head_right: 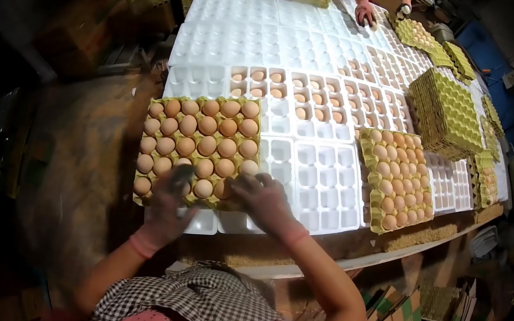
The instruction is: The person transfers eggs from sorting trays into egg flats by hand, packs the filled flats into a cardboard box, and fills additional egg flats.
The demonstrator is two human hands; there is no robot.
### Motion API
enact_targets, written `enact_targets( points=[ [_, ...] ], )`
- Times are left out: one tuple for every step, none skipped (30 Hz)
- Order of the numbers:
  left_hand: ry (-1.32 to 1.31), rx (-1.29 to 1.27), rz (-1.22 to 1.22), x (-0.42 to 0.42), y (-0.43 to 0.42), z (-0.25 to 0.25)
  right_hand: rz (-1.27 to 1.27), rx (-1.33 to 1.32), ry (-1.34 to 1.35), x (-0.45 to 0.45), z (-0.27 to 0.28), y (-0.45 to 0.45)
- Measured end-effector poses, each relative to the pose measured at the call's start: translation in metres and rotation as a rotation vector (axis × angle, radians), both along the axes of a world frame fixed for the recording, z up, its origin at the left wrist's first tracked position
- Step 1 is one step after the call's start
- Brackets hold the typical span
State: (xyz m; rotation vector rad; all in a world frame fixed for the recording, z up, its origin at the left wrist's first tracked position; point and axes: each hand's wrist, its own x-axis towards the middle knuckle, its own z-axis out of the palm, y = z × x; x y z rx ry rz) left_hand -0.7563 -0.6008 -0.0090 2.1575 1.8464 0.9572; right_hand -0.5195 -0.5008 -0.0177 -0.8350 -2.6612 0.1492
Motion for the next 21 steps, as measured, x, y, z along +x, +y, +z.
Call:
enact_targets(
  points=[
    [0.205, -0.045, -0.111, 0.018, 0.011, 0.015, 0.026, -0.034, 0.039, 0.003, -0.008, 0.004],
    [0.213, -0.036, -0.102, 0.028, 0.018, 0.014, 0.053, -0.063, 0.075, 0.006, -0.011, 0.011],
    [0.315, -0.150, -0.124, 0.037, 0.025, 0.007, 0.063, -0.058, 0.080, 0.010, -0.012, 0.016],
    [0.416, -0.266, -0.151, 0.041, 0.031, 0.002, -0.024, -0.396, 0.450, 0.017, -0.013, 0.020],
    [0.420, -0.264, -0.150, 0.041, 0.037, -0.003, -0.115, -0.737, 0.817, 0.023, -0.013, 0.023],
    [0.454, -0.283, -0.169, 0.040, 0.043, -0.006, -0.175, -0.654, 0.778, 0.029, 0.003, 0.030],
    [0.490, -0.302, -0.192, 0.038, 0.047, -0.005, -0.248, -0.562, 0.507, 0.028, 0.005, 0.037],
    [0.429, -0.266, -0.181, 0.036, 0.050, -0.002, -0.191, -0.402, 0.314, 0.020, 0.006, 0.040],
    [0.435, -0.261, -0.184, 0.031, 0.053, -0.009, -0.133, -0.240, 0.120, 0.006, 0.009, 0.041],
    [-0.189, -0.299, -0.148, 0.025, 0.058, -0.019, -0.178, -0.211, -0.117, -0.003, -0.014, 0.045],
    [-0.813, -0.322, -0.105, 0.014, 0.062, -0.029, -0.133, -0.194, -0.069, 0.000, -0.030, 0.055],
    [-0.835, -0.357, -0.051, 0.002, 0.062, -0.016, -0.123, -0.274, 0.013, 0.004, -0.028, 0.060],
    [-0.859, -0.392, 0.004, -0.009, 0.063, -0.002, -0.109, -0.354, 0.092, 0.010, -0.023, 0.064],
    [-0.883, -0.425, 0.058, -0.021, 0.063, 0.013, -0.176, -0.740, 0.362, 0.017, -0.014, 0.066],
    [-0.707, -0.337, 0.039, -0.020, 0.068, 0.011, -0.239, -1.124, 0.636, 0.022, -0.002, 0.068],
    [-0.521, -0.241, 0.039, -0.019, 0.074, 0.010, -0.255, -1.108, 0.743, 0.021, 0.009, 0.073],
    [-0.344, -0.140, 0.057, -0.019, 0.080, 0.009, -0.154, -0.516, 0.634, 0.014, 0.011, 0.081],
    [-0.127, -0.224, -0.021, -0.007, 0.082, 0.023, -0.162, -0.349, 0.408, 0.006, 0.011, 0.082],
    [0.093, -0.299, -0.106, 0.006, 0.087, 0.032, -0.176, -0.180, 0.181, -0.004, 0.011, 0.083],
    [0.359, -0.272, -0.208, 0.016, 0.095, 0.029, -0.233, -0.156, -0.081, -0.024, -0.017, 0.091],
    [0.538, -0.312, -0.263, 0.024, 0.099, 0.022, -0.290, -0.135, -0.343, -0.040, -0.044, 0.098]
  ],
)
